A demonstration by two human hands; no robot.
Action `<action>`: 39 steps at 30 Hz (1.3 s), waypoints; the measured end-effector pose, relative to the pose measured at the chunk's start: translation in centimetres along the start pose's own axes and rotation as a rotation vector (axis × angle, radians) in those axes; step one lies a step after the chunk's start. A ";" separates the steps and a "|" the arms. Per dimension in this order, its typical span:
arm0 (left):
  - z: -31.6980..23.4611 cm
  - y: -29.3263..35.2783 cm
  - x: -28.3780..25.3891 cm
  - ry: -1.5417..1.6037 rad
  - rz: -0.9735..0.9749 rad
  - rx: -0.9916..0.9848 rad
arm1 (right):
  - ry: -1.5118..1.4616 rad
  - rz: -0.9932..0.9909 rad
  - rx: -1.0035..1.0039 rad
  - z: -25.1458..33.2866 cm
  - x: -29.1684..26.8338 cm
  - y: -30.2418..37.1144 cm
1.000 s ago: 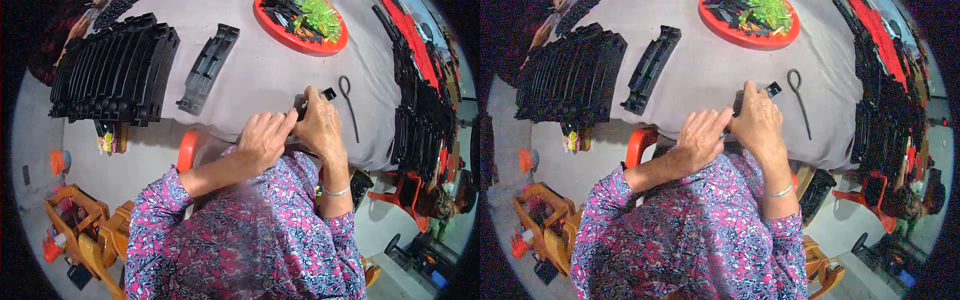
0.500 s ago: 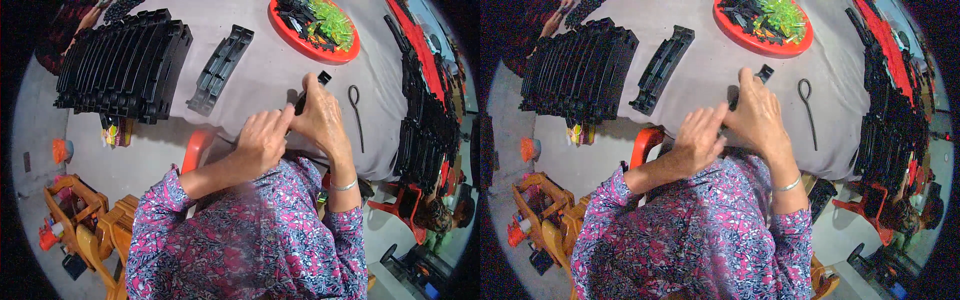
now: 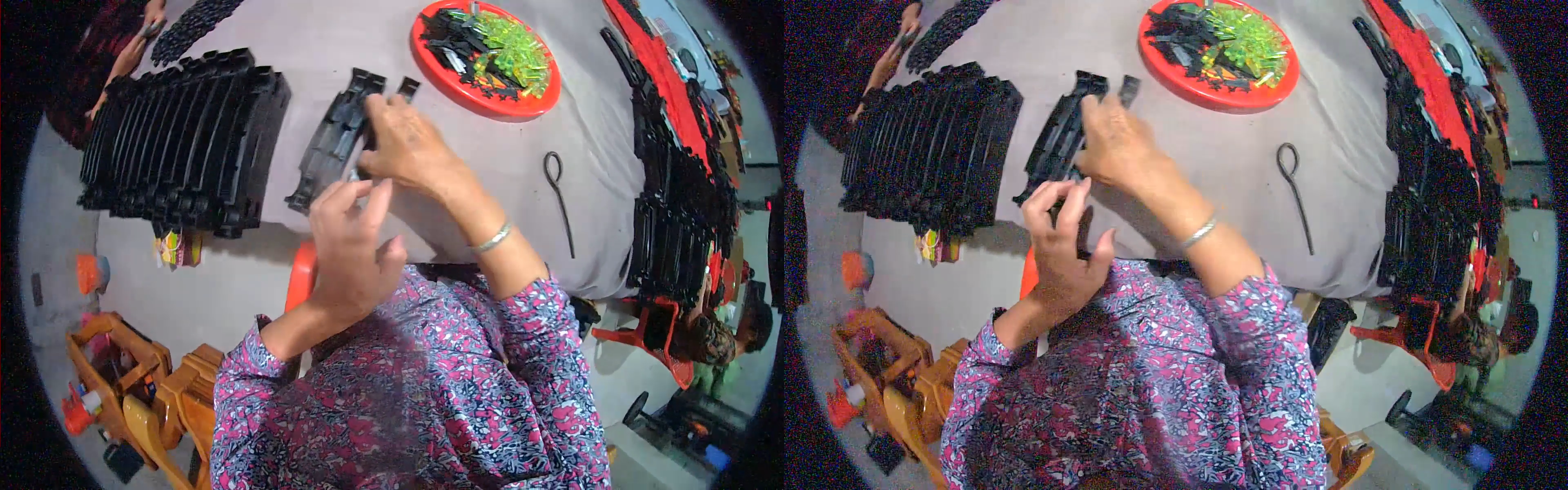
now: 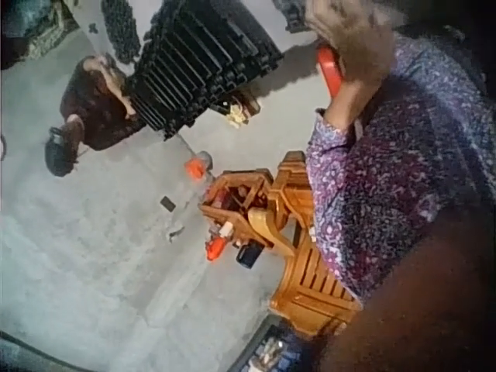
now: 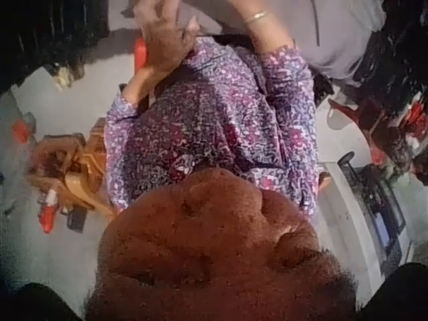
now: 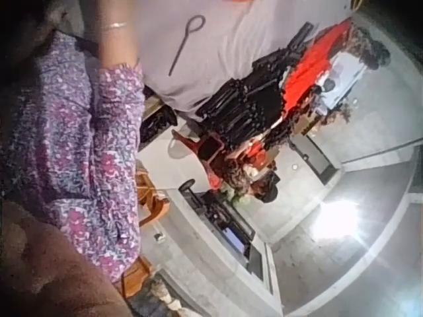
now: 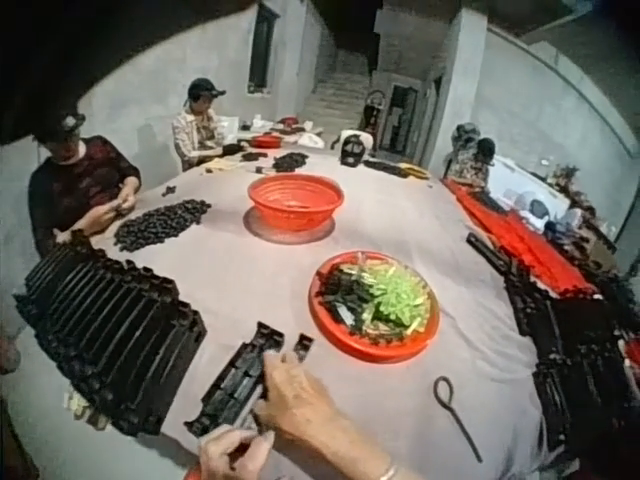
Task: The person assembles plastic components by inserting parts into them by hand and using a metal hook tool, then stacks the assembled components.
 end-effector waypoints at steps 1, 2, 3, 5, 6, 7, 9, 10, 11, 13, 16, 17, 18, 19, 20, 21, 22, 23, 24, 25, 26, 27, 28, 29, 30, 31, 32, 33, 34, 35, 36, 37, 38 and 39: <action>-0.2 0.0 0.0 0.049 -0.040 0.031 | -0.035 -0.063 0.002 0.1 -0.7 0.2; -0.3 0.1 -0.1 0.054 -0.057 0.061 | -0.030 -0.106 -0.013 0.0 -0.3 0.2; -0.4 0.2 -0.2 0.062 -0.075 0.093 | -0.023 -0.150 -0.027 -0.2 0.0 0.2; -0.3 0.3 -0.4 -0.011 -0.077 0.066 | -0.124 0.052 0.106 0.5 0.1 -0.2; -0.7 0.3 -0.3 0.026 -0.096 0.098 | -0.147 0.006 0.099 0.2 -0.2 0.1; -0.9 0.4 -0.2 0.056 -0.117 0.124 | -0.173 -0.036 0.085 0.1 -0.1 0.2; -1.5 0.3 0.5 0.074 -0.088 0.148 | -0.136 -0.091 0.085 0.0 -0.2 0.7; -1.5 0.5 0.6 0.091 -0.103 0.135 | -0.155 -0.118 0.047 0.3 0.0 0.7; -1.2 0.9 0.9 0.150 -0.099 0.105 | -0.173 -0.145 0.005 0.6 0.1 0.8; -1.8 1.3 1.3 0.162 -0.071 0.155 | -0.241 -0.197 -0.002 0.7 -0.2 1.1; -2.4 1.5 1.6 0.187 -0.065 0.185 | -0.276 -0.239 -0.032 0.9 -1.9 1.8; -2.4 1.5 1.8 0.220 -0.063 0.180 | -0.286 -0.247 -0.043 0.9 -2.6 2.1; -2.6 1.4 1.8 0.223 -0.064 0.185 | -0.294 -0.366 -0.065 0.4 -3.8 2.8; -2.6 1.5 1.9 0.222 -0.071 0.188 | -0.290 -0.369 -0.071 -0.2 -4.5 3.1; -2.3 1.7 2.6 0.247 -0.020 0.184 | -0.334 -0.447 -0.049 -1.6 -6.2 3.8; -2.2 1.9 3.2 0.272 0.033 0.179 | -0.379 -0.525 -0.027 -3.3 -7.8 4.5; -2.2 1.7 3.6 0.300 0.060 0.136 | -0.328 -0.588 -0.026 -5.2 -9.2 5.3; -2.2 1.7 3.7 0.299 0.057 0.137 | -0.278 -0.650 -0.024 -7.4 -10.6 6.1; -2.1 1.8 4.2 0.311 0.076 0.135 | -0.194 -0.663 0.033 -10.0 -11.8 6.9; -2.1 1.7 4.5 0.321 0.094 0.133 | -0.111 -0.676 0.088 -12.5 -13.5 7.7; -2.2 1.5 4.5 0.316 0.092 0.131 | -0.062 -0.654 0.170 -15.3 -15.3 8.4; -2.4 1.4 4.7 0.311 0.106 0.131 | -0.013 -0.631 0.251 -18.3 -17.2 9.0; -2.7 1.2 5.0 0.313 0.122 0.136 | 0.217 -0.616 0.363 -22.4 -19.1 10.1; -2.8 1.0 5.1 0.311 0.120 0.136 | 0.253 -0.655 0.397 -25.2 -21.2 11.3; -2.7 0.9 5.3 0.303 0.123 0.133 | 0.282 -0.691 0.426 -27.7 -22.9 12.2; -2.6 0.8 5.7 0.301 0.128 0.133 | 0.334 -0.691 0.480 -30.2 -24.4 12.9; -2.7 0.6 5.8 0.294 0.128 0.131 | 0.384 -0.691 0.533 -32.4 -25.8 13.6; -2.8 0.3 6.1 0.299 0.137 0.119 | 0.458 -0.675 0.574 -34.6 -26.7 14.2; -2.8 0.1 6.4 0.304 0.147 0.106 | 0.522 -0.673 0.631 -36.3 -27.7 14.8; -2.9 -0.2 6.6 0.297 0.146 0.101 | 0.463 -0.554 0.779 -38.6 -27.9 15.0; -2.9 -0.5 6.9 0.305 0.155 0.080 | 0.482 -0.547 0.809 -39.5 -28.3 15.3; -2.8 -0.8 7.1 0.313 0.164 0.059 | 0.501 -0.539 0.838 -40.2 -28.7 15.4; -2.6 -1.0 7.3 0.305 0.161 0.053 | 0.507 -0.567 0.830 -40.7 -29.2 15.3; -1.9 -1.1 7.6 0.296 0.157 0.022 | 0.513 -0.594 0.823 -41.1 -29.7 15.1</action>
Point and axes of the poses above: each hand's wrist, its own y-axis away from the middle knuckle, its own x-axis out of the palm, z = x × y, the point moved 9 cm from there along -y, towards the middle knuckle, and after that the axes turned 1 degree about x, right-handed, at the moved point
